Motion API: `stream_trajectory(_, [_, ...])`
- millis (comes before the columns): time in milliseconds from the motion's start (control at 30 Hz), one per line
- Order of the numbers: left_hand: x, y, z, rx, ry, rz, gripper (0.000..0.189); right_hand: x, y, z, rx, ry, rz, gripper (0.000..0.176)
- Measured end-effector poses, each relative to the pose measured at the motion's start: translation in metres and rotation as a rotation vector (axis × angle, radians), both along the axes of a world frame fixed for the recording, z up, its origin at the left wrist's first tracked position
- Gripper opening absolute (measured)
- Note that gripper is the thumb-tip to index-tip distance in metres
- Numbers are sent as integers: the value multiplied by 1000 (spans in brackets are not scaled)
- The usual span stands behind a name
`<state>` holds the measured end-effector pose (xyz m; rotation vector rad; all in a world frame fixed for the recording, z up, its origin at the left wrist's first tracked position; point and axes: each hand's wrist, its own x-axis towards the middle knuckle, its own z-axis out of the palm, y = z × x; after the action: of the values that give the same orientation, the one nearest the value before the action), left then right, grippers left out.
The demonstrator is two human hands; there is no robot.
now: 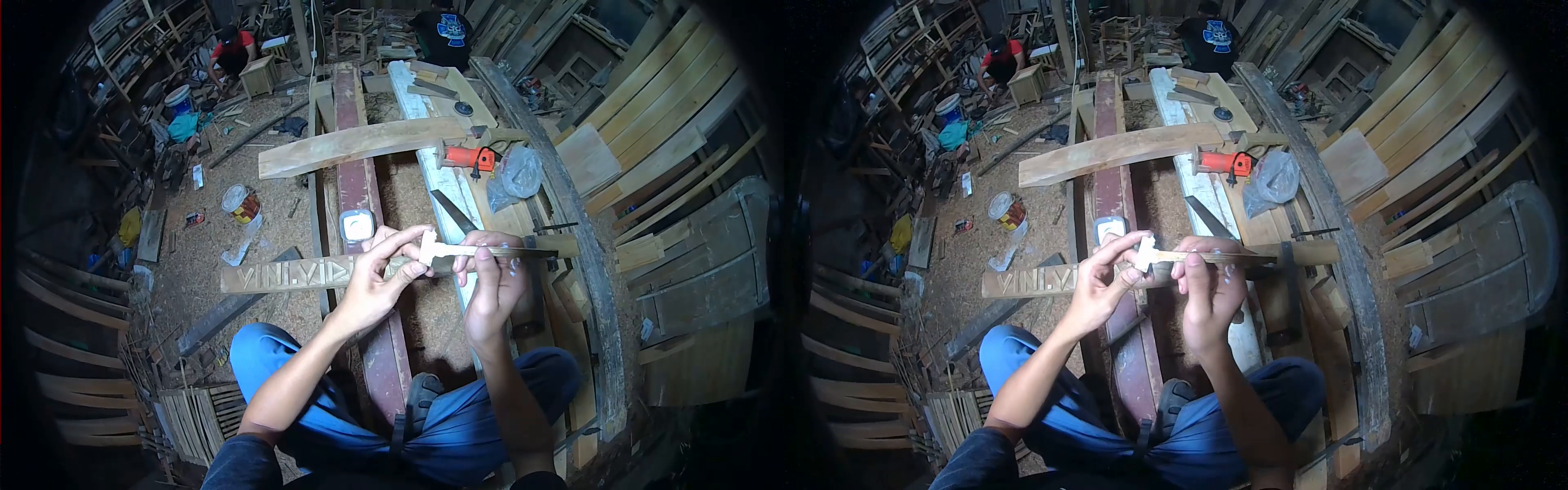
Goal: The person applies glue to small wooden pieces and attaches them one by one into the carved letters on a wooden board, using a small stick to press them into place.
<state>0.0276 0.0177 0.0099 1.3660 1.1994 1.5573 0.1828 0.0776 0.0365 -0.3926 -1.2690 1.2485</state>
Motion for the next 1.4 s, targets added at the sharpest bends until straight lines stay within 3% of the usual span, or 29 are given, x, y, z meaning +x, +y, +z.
stream_trajectory(133, [3, -1, 3, -8, -129, -35, 51, -2, -1, 1, -27, -15, -27, 9])
stream_trajectory(200, [-1, 0, 0, 30, 17, -3, 54, -3, -1, 1, -30, 17, -14, 9])
stream_trajectory(333, [3, 0, 3, 1, -91, -5, 51, -2, -2, 0, -26, 0, 4, 8])
stream_trajectory(933, [-4, 0, -1, 11, 71, 50, 52, -6, 2, -4, -38, -36, -16, 7])
stream_trajectory(1400, [-7, -6, 5, 9, -90, -43, 53, -3, -4, 1, 19, 47, -11, 9])
